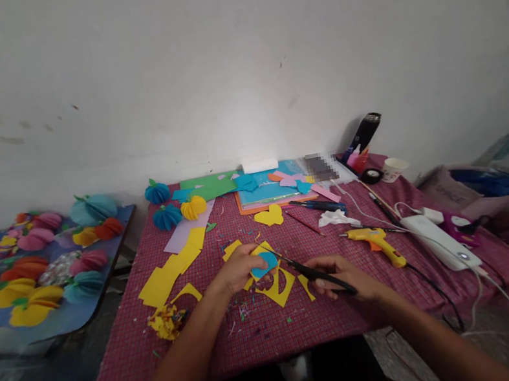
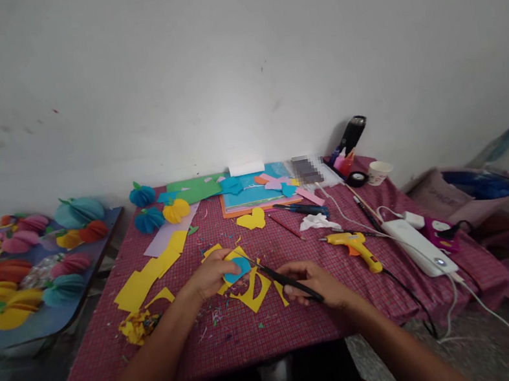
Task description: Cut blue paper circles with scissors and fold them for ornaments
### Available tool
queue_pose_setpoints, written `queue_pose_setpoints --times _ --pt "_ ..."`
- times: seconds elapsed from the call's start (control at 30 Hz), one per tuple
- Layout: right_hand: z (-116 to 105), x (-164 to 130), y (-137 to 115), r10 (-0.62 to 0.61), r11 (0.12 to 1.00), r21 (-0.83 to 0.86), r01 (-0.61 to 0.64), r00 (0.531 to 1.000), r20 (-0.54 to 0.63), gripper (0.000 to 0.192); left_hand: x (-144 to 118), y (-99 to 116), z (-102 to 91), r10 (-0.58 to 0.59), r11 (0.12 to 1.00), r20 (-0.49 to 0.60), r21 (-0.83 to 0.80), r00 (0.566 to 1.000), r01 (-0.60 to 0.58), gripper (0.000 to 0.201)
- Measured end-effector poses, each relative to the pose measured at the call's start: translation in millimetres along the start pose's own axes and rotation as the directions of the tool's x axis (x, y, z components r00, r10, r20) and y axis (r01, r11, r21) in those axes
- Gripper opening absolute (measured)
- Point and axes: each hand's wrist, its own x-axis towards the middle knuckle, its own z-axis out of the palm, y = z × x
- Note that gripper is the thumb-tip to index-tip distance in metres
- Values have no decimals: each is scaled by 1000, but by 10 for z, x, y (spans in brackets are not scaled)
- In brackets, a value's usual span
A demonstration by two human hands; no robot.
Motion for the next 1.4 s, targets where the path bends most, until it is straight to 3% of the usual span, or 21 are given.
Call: queue_pose_setpoints --times 0.37,0.6,1.1,1.4 --pt "28 23 -84 12 999 -30 -11 1000 22 43 -1 -41 -10 -30 999 32 14 999 30 24" --pt "14 -11 -118 31 998 -54 -29 999 35 40 -37 -20 -2 -32 999 116 -3 993 33 23" --pt "-100 -30 -122 19 994 -107 -7 993 117 36 -51 4 23 -89 994 104 73 991 81 27" --pt "-93 -27 -128 47 999 -23 -45 993 110 39 -49 -8 14 -97 993 97 71 991 90 31"
